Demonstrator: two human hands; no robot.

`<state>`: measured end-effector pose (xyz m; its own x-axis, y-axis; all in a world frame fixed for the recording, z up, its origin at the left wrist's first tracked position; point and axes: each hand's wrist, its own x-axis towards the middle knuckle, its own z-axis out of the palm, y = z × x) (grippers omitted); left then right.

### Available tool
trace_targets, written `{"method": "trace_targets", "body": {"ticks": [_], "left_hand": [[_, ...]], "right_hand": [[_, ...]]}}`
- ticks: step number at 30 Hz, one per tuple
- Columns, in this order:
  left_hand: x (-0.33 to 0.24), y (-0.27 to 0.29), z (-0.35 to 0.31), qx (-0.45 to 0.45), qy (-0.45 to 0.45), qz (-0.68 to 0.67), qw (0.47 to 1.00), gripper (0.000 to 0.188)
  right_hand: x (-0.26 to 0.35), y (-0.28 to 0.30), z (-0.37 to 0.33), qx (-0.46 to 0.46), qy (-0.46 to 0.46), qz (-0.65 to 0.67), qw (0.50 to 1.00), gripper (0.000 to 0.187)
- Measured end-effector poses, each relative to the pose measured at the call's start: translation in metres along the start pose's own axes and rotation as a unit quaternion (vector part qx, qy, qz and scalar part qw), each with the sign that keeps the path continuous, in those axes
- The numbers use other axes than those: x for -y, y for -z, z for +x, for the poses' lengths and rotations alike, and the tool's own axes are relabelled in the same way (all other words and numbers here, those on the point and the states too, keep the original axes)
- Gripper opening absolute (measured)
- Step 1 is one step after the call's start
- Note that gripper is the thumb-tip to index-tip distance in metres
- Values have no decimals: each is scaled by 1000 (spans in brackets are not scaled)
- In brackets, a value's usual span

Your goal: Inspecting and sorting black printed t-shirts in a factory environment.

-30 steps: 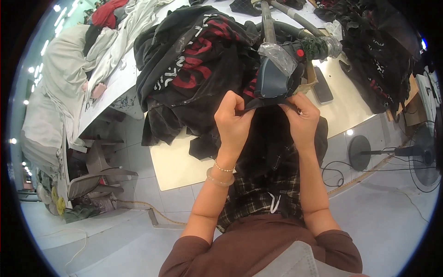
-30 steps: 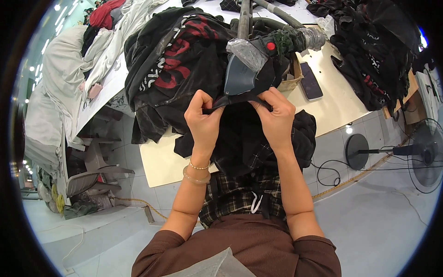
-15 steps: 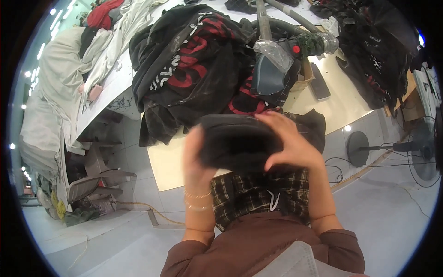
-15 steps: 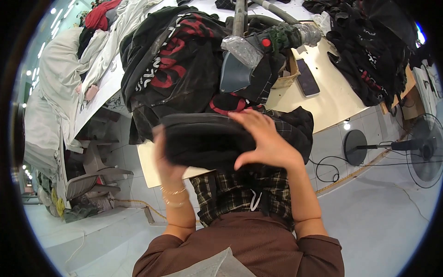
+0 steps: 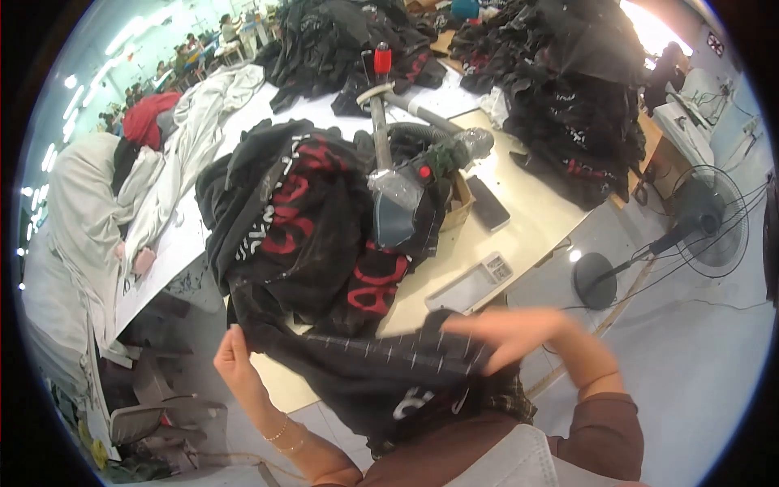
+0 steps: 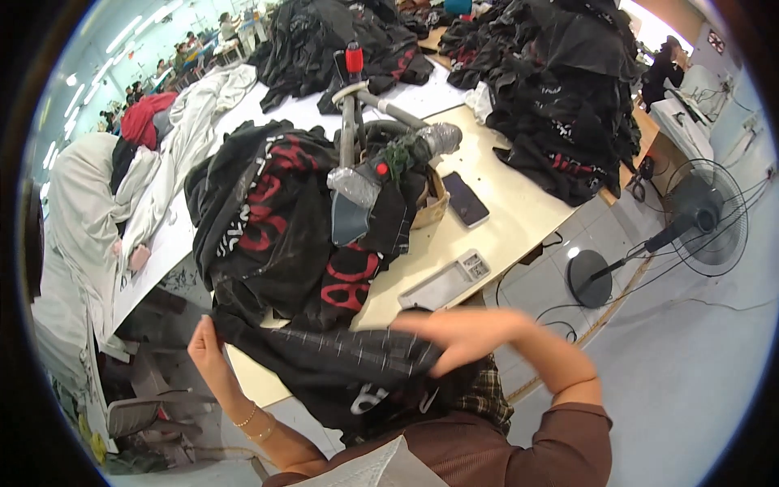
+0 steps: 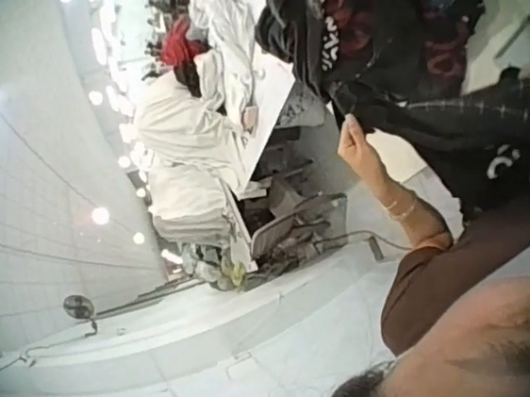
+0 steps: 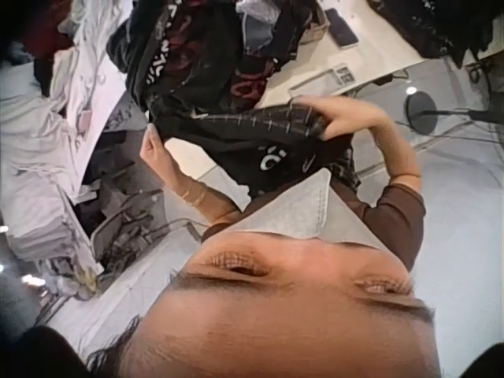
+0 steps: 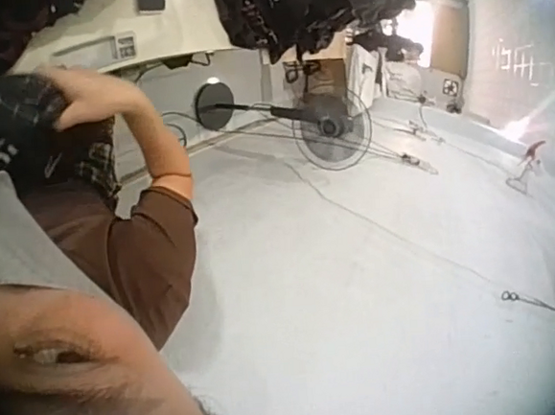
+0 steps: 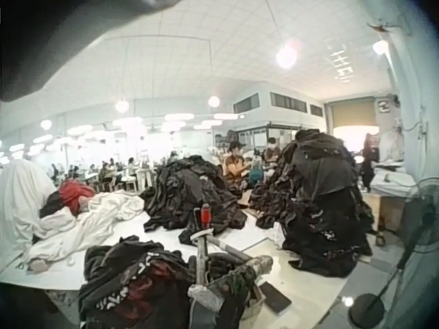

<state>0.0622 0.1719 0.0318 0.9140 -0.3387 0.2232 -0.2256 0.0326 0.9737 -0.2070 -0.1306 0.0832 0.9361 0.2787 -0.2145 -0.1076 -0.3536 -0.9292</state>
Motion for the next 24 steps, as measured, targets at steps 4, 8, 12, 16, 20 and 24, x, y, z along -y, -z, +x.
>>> {"method": "trace_targets", "body": {"ticks": [4, 8, 12, 16, 20, 24], "left_hand": [[-15, -7, -15, 11, -3, 9, 1000, 32], [-3, -41, -1, 53, -26, -51, 997, 31], [-9, -35, -13, 46, -35, -54, 997, 33], [8, -41, -9, 42, -8, -62, 997, 29], [29, -51, 6, 64, 17, -13, 998, 22], [50, -55, 28, 2, -129, 166, 978, 13]], "right_hand": [[79, 143, -63, -453, 58, -617, 642, 44], [185, 366, -311, -665, 33, -469, 580, 89], [181, 307, -232, -767, 319, -211, 515, 60], [67, 205, -139, -628, 227, -45, 743, 34], [-65, 78, -62, -324, 15, 106, 940, 33], [-161, -26, 4, 24, -106, 278, 954, 41]]}}
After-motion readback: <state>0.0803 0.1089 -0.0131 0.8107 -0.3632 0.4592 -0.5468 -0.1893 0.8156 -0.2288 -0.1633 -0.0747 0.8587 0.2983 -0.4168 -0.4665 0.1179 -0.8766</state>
